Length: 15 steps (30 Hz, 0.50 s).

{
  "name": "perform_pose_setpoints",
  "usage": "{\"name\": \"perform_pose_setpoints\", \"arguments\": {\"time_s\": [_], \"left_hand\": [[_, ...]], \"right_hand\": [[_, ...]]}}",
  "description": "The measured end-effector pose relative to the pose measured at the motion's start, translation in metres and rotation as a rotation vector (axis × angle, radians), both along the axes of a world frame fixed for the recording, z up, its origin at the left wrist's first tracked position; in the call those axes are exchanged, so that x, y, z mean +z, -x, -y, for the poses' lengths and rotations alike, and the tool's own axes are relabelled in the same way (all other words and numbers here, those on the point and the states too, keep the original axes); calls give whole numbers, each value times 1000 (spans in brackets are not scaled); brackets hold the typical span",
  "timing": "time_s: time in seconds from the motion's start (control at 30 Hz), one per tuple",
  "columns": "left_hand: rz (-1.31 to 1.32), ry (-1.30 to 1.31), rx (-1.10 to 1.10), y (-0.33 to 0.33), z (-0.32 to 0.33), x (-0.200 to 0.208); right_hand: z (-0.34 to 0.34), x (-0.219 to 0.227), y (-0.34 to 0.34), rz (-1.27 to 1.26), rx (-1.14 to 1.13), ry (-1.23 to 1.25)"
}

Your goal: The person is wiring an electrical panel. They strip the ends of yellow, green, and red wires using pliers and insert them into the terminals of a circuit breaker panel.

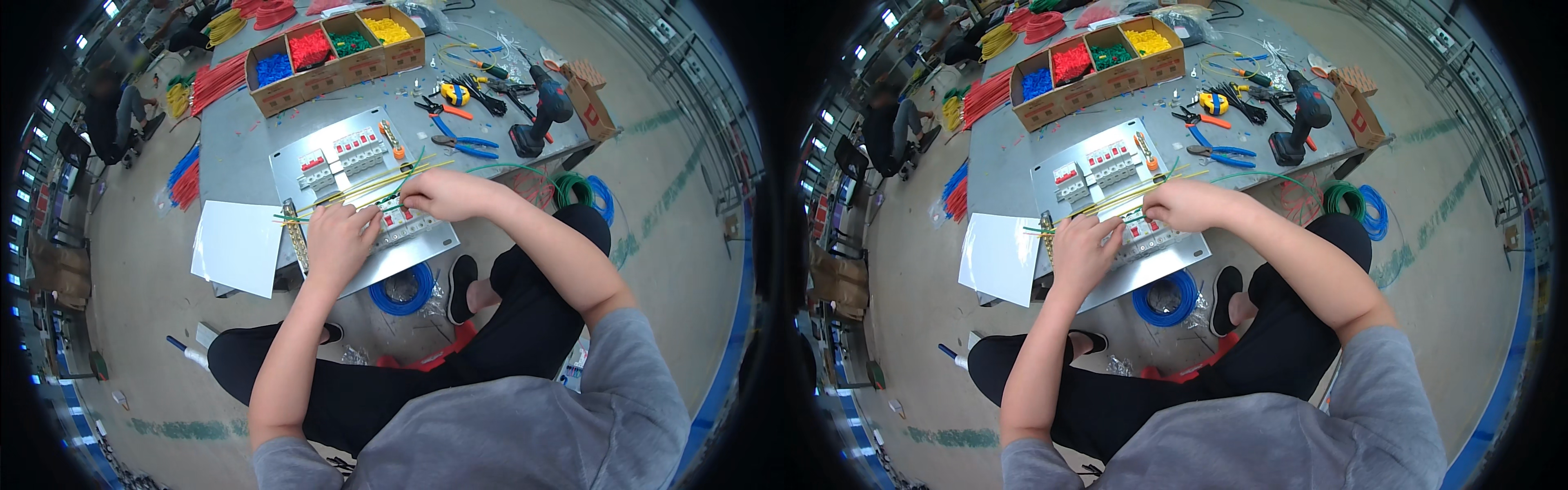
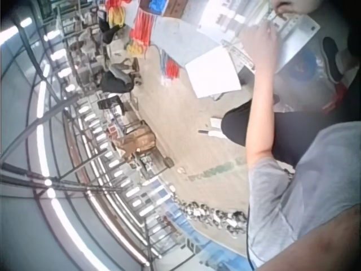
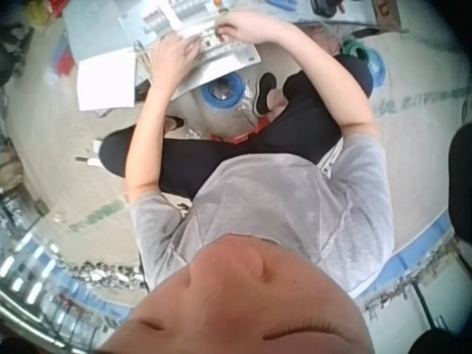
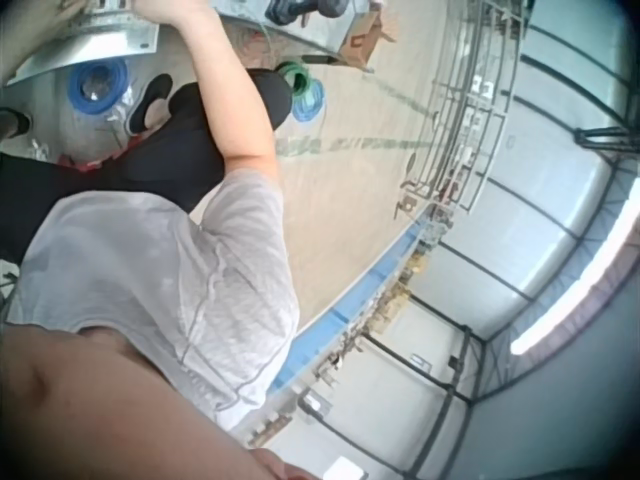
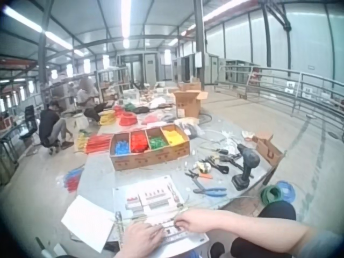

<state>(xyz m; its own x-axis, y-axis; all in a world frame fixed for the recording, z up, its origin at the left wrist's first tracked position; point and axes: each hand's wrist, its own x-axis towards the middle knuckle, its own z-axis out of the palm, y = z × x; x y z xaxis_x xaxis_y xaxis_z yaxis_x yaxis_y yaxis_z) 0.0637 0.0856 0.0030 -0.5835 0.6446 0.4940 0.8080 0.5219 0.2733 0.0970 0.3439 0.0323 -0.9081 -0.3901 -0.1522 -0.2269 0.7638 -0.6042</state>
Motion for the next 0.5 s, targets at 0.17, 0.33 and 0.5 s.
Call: {"name": "perform_pose_setpoints", "arguments": {"time_s": [0.17, 0.33, 0.5], "left_hand": [[41, 8, 186, 42, 51, -2], [-7, -49, 282, 65, 76, -17], [187, -72, 432, 65, 60, -53]], "right_hand": [[-90, 19, 35, 20, -225, 5], [-156, 55, 72, 220, -570, 284], [-137, 57, 137, 16, -411, -12]]}}
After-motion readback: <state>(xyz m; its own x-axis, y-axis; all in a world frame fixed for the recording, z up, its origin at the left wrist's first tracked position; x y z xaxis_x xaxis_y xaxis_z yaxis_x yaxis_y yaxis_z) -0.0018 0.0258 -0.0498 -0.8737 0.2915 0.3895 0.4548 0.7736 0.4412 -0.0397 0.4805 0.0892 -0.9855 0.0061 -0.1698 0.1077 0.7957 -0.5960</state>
